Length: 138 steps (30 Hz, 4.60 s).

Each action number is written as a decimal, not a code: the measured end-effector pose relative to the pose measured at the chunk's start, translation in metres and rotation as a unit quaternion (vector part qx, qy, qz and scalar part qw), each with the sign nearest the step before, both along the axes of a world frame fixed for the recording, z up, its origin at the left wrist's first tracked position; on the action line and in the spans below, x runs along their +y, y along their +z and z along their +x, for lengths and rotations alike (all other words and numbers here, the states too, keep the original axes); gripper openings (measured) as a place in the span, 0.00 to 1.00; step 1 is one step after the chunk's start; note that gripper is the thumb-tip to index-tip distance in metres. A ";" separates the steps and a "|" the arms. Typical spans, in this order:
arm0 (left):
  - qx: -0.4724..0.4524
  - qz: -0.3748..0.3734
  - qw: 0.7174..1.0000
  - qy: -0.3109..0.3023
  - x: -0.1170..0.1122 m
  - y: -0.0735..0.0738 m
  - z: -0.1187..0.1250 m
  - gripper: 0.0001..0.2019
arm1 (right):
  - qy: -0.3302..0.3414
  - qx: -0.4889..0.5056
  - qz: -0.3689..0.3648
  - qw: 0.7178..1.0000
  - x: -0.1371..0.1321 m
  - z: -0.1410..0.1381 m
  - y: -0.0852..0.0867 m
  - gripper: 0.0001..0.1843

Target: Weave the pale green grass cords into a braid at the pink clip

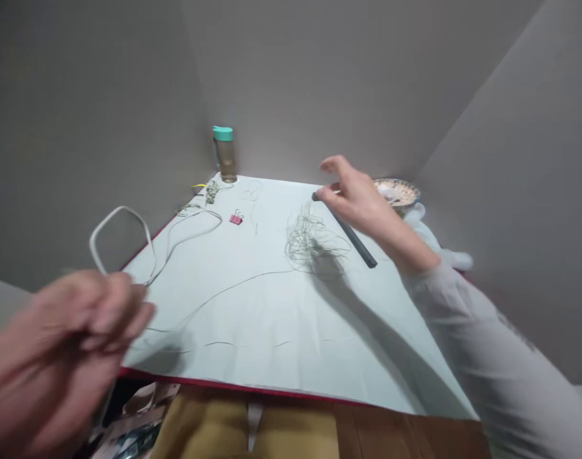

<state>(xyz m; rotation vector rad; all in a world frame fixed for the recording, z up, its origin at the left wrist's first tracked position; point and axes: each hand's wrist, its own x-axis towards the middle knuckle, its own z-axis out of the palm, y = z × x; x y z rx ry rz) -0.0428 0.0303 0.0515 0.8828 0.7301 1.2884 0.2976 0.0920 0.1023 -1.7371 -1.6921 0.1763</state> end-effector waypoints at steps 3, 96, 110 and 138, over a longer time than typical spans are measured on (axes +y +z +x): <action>0.031 0.009 0.995 -0.095 -0.007 -0.004 0.027 0.19 | 0.187 0.108 -0.012 0.976 -0.024 -0.048 -0.025 0.18; -0.006 -0.087 0.933 -0.349 0.003 -0.013 0.056 0.24 | 0.334 0.283 -0.011 0.899 -0.083 -0.091 -0.064 0.05; 0.001 -0.059 0.924 -0.378 0.002 -0.015 0.050 0.25 | 0.393 0.289 0.068 0.871 -0.081 -0.094 -0.065 0.03; 0.159 -0.020 0.963 -0.218 0.005 -0.018 0.044 0.08 | 0.339 0.305 0.064 0.887 -0.084 -0.099 -0.064 0.06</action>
